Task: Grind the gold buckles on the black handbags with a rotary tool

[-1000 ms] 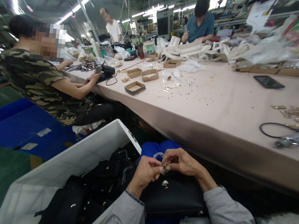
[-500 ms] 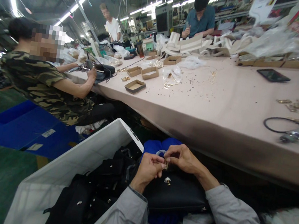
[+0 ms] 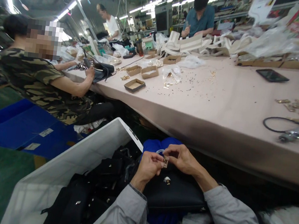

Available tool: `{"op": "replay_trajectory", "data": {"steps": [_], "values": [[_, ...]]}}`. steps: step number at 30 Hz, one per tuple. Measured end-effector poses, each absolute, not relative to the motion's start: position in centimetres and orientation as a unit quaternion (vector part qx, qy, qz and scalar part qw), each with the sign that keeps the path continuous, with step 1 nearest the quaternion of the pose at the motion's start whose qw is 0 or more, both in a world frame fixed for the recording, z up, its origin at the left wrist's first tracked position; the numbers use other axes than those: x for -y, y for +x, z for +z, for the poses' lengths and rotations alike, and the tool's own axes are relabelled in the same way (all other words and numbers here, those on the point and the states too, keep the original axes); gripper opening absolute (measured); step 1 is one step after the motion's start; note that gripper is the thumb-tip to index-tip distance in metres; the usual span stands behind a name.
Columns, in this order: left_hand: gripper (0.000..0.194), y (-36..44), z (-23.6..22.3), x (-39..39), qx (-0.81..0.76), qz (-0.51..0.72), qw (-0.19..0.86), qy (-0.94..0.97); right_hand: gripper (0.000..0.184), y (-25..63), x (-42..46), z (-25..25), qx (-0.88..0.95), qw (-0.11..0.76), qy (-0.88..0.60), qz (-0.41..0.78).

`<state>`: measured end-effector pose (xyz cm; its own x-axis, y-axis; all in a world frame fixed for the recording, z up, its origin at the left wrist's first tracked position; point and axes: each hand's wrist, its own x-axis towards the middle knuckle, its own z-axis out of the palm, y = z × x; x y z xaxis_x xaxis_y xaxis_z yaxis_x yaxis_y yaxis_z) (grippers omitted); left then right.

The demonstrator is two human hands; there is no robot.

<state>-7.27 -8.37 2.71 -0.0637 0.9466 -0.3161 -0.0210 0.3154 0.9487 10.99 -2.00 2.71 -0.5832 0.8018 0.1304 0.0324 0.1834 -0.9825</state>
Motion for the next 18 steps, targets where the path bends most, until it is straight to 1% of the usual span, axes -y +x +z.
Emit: {"op": "replay_trajectory", "data": {"steps": [9,13,18], "values": [[0.019,-6.97,2.79,8.77,-0.593,0.419,0.534,0.433,0.008,10.91,2.25,2.80,0.688,0.342,-0.314,0.558],[0.017,-6.66,2.84,9.00,-0.603,0.442,0.524,0.408,0.009,10.95,2.23,2.46,0.675,0.331,-0.325,0.574],[0.015,-6.39,2.69,9.15,-0.604,0.456,0.522,0.393,0.015,10.67,2.40,2.39,0.657,0.332,-0.326,0.593]]}}
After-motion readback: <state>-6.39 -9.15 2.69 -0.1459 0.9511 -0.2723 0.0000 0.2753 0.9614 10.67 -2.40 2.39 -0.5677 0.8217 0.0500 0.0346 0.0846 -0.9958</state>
